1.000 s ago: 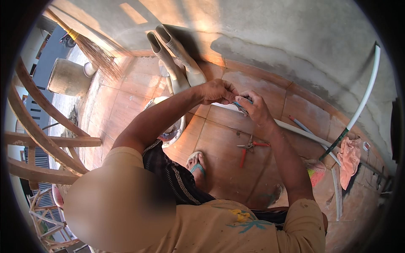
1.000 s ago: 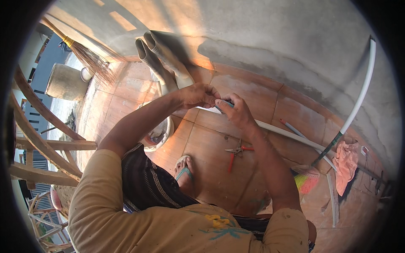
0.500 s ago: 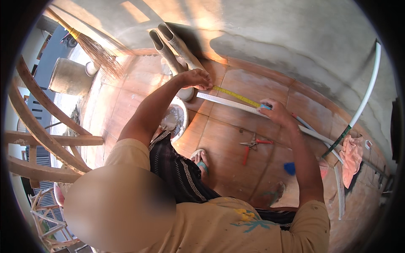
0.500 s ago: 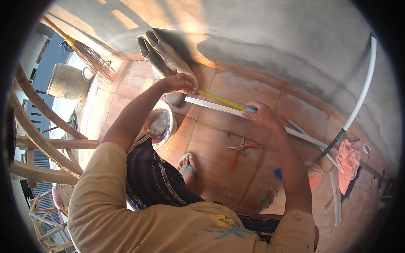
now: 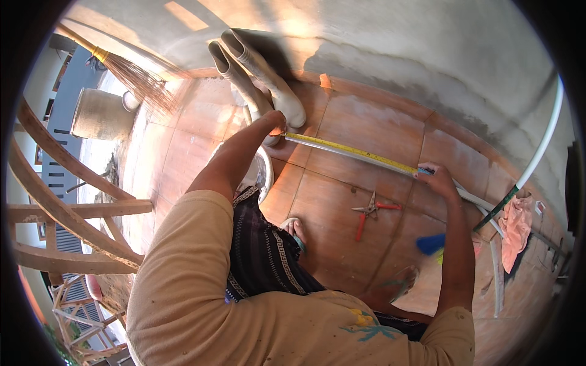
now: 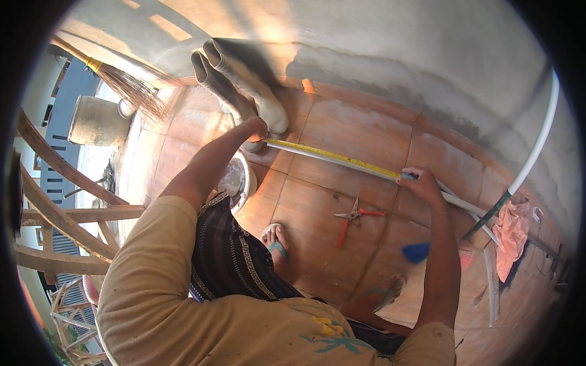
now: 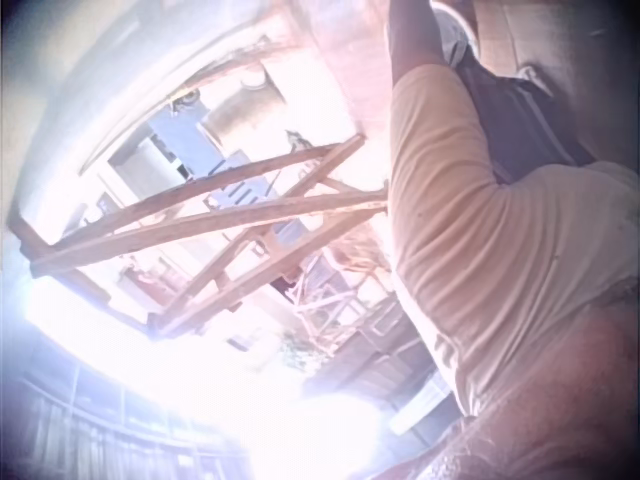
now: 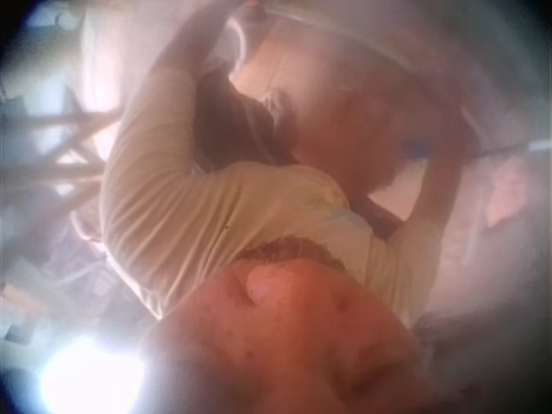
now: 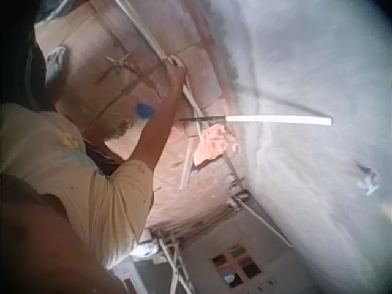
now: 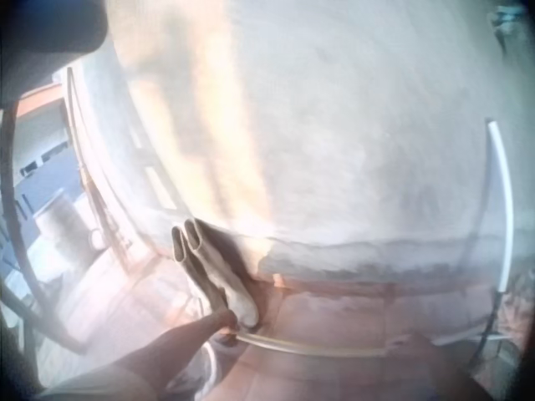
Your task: The person measures and cuts white PVC profiles using a tape measure and shears. They measure the profile, mark it, and cut it to size, repeating the process for multiple pieces.
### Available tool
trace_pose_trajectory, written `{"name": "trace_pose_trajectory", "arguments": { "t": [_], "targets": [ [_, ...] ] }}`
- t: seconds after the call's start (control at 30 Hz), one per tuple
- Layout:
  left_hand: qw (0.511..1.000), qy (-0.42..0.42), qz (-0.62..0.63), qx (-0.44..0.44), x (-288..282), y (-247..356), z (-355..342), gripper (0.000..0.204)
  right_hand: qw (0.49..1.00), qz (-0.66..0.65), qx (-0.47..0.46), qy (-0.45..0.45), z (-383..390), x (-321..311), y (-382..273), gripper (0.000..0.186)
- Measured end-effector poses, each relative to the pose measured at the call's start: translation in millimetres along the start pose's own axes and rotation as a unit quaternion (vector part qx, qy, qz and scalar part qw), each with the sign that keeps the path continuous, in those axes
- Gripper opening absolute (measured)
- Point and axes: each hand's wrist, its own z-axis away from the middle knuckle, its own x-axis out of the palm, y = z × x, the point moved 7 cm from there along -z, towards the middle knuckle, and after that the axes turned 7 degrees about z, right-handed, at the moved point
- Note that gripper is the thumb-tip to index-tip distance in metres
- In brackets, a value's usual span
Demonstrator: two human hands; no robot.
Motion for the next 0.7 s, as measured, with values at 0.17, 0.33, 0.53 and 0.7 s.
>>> {"name": "trace_pose_trajectory", "arguments": {
  "t": [0.17,0.33,0.53,0.7],
  "targets": [
    [0.998,0.004,0.059,0.037,2.7,5.7,3.1,0.018,0.998,0.038,-0.015,0.050,4.0,5.1,14.9,0.056],
    [0.960,-0.036,0.276,-0.046,-4.3,12.2,17.1,0.013,0.999,0.031,-0.003,0.022,-9.7,16.2,42.8,0.057],
    [0.813,0.012,0.559,-0.161,-28.4,18.2,43.7,0.012,1.000,0.023,0.006,0.012,-19.3,24.8,59.9,0.057],
    [0.787,0.037,0.597,-0.153,-9.2,6.3,22.9,0.009,0.999,0.021,0.000,0.026,-17.3,21.0,49.7,0.060]
  ]
}}
